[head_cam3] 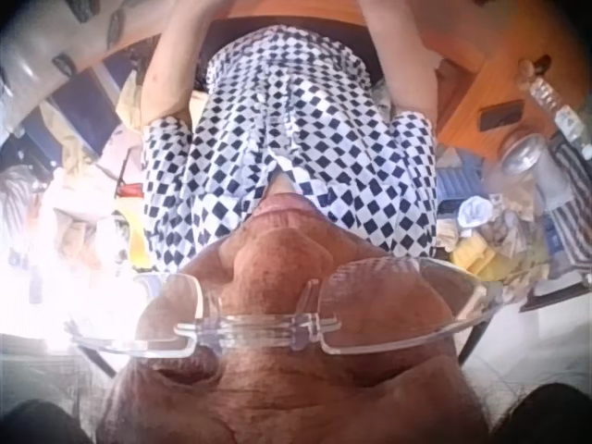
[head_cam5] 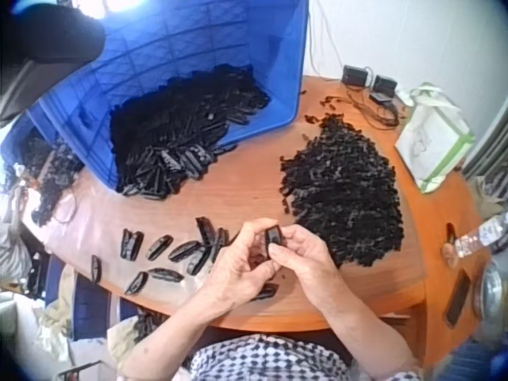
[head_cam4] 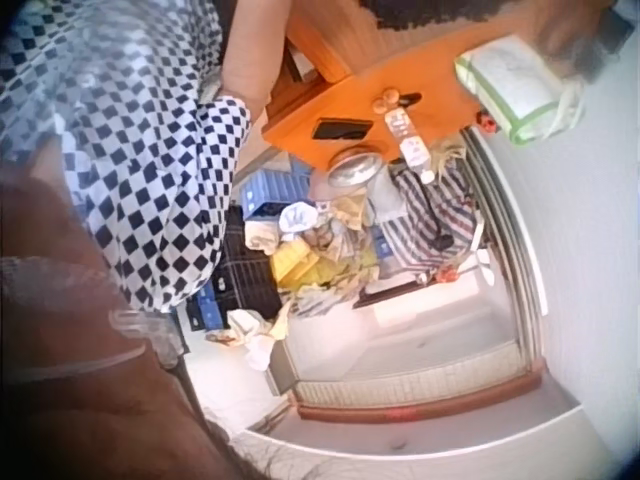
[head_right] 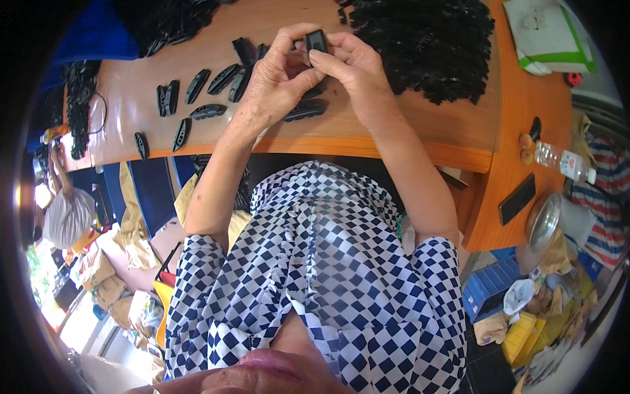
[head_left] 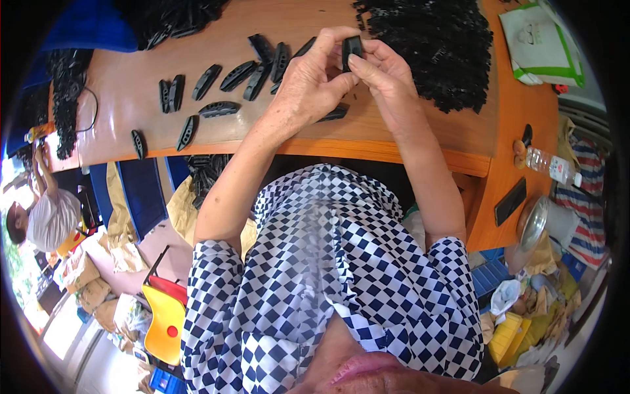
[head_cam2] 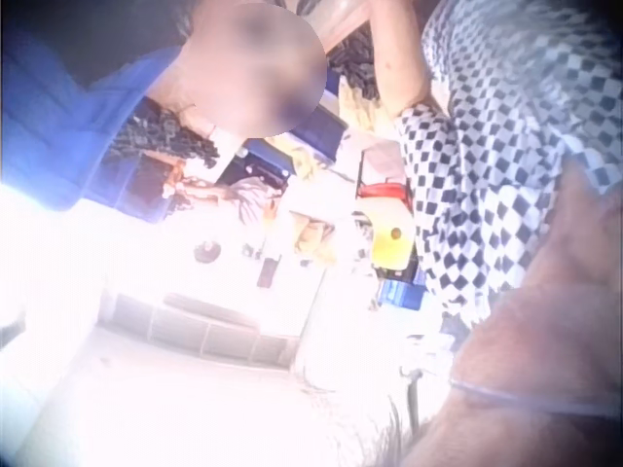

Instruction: The person assembles plastic clips by picking up plastic components and small connector pieces from the desk and snapping them together by hand.

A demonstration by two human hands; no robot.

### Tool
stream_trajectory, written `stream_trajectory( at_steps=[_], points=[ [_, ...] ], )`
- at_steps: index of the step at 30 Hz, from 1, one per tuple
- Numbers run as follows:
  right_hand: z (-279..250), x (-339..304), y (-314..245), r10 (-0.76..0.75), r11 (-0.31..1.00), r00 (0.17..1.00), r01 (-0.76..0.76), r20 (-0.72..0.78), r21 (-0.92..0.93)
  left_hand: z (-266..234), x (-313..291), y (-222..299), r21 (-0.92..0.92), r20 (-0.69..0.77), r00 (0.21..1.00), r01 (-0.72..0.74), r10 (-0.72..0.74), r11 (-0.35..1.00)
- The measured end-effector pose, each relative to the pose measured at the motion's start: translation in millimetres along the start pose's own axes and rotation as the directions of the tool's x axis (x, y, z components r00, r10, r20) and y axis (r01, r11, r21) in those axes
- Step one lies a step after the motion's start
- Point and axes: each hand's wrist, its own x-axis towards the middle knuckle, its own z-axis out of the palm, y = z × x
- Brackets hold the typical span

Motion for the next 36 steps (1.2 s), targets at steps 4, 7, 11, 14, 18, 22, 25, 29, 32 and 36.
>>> stream_trajectory(
  at_steps=[4, 7, 11, 14, 18, 22, 25, 29, 32, 36],
  points=[
    [0.7, -0.8, 13.1, 0.064, 0.998, 0.991, -0.066, 0.118, 0.016, -18.9, -12.6, 2.1, 0.172, 0.08, 0.996, -0.052, 0.038, 0.984],
    [5.1, 0.9, 4.9, 0.118, 0.993, 0.981, -0.115, 0.157, -0.024, -30.9, -20.8, 10.0, 0.297, 0.125, 0.992, -0.043, 0.005, 0.954],
    [2.7, -0.2, 0.6, -0.071, 0.87, 0.98, 0.151, 0.184, -0.469, -57.3, -33.0, 1.4, 0.397, -0.005, 0.998, -0.048, 0.055, 0.917],
    [-2.6, -7.7, 5.9, -0.194, 0.442, 0.894, 0.447, 0.404, -0.778, -100.7, -44.4, -9.8, 0.456, -0.164, 0.984, 0.135, -0.066, 0.88],
    [-6.0, -5.5, 28.3, -0.052, 0.165, 0.828, 0.559, 0.559, -0.813, -172.0, -63.4, -41.9, 0.668, -0.065, 0.994, -0.026, 0.093, 0.744],
    [1.1, 29.9, 28.4, -0.028, 0.135, 0.78, 0.622, 0.625, -0.771, -237.4, -83.3, -65.8, 0.914, -0.187, 0.942, 0.062, 0.28, 0.402],
    [18.3, 51.6, 25.0, 0.075, 0.102, 0.746, 0.654, 0.661, -0.75, -270.5, -100.4, -95.8, 0.911, -0.314, 0.908, 0.207, 0.275, 0.356],
    [45.8, 69.3, 26.1, 0.144, 0.081, 0.684, 0.712, 0.715, -0.697, -276.6, -102.6, -106.1, 0.871, -0.379, 0.912, 0.293, 0.158, 0.395],
    [72.3, 76.4, 31.1, 0.161, 0.087, 0.618, 0.768, 0.77, -0.634, -258.8, -86.3, -106.3, 0.832, -0.251, 0.951, 0.117, 0.179, 0.542],
    [109.8, 82.9, 40.1, 0.148, 0.123, 0.539, 0.822, 0.829, -0.556, -230.6, -65.9, -88.3, 0.897, -0.111, 0.965, -0.005, 0.237, 0.442]
  ],
)
